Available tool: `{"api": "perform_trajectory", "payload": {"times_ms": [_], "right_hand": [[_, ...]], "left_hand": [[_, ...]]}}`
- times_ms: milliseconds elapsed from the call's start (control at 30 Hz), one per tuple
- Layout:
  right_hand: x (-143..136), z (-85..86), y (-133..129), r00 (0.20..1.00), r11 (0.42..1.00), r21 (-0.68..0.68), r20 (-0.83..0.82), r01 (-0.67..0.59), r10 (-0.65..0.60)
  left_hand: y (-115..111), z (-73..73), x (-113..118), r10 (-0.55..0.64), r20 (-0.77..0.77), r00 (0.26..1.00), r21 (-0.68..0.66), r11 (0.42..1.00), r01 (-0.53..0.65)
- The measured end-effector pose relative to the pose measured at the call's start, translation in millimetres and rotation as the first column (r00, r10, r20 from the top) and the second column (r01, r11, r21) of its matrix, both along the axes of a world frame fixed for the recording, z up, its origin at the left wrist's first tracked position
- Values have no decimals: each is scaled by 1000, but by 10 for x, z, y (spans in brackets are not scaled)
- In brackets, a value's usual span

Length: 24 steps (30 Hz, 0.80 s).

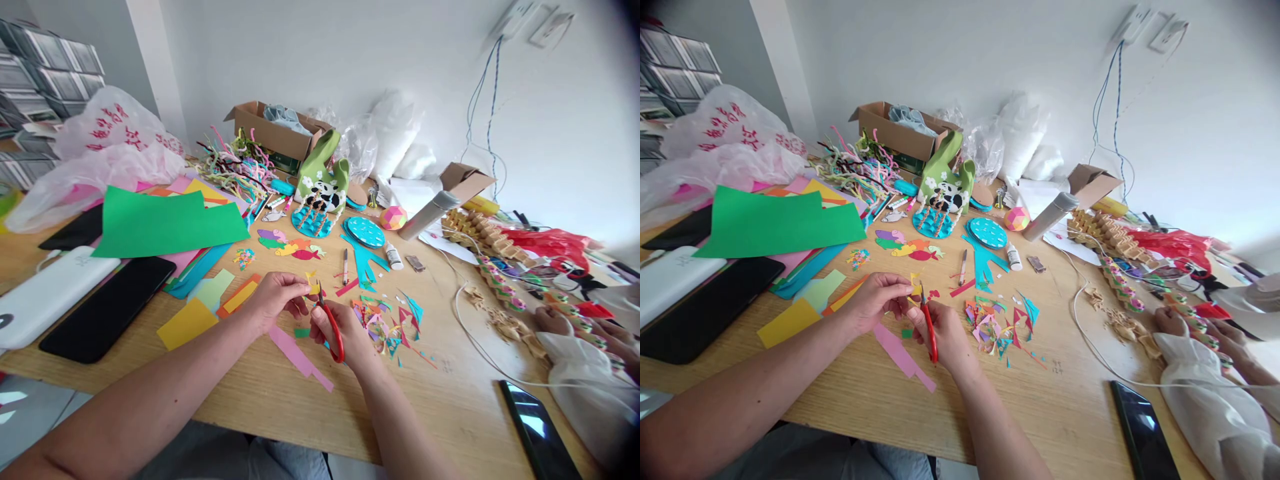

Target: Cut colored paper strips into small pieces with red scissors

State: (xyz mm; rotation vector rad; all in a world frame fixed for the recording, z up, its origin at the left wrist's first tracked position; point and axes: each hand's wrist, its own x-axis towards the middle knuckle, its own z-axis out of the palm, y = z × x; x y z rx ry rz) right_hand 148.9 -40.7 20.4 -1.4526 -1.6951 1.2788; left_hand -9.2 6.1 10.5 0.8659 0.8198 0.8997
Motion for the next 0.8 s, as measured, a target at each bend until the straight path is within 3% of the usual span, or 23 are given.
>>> {"api": "perform_trajectory", "payload": {"times_ms": [800], "right_hand": [[8, -38, 3, 999, 1000, 2, 16, 30, -30]], "left_hand": [[-10, -18, 7, -5, -3, 1000, 3, 1000, 5]]}}
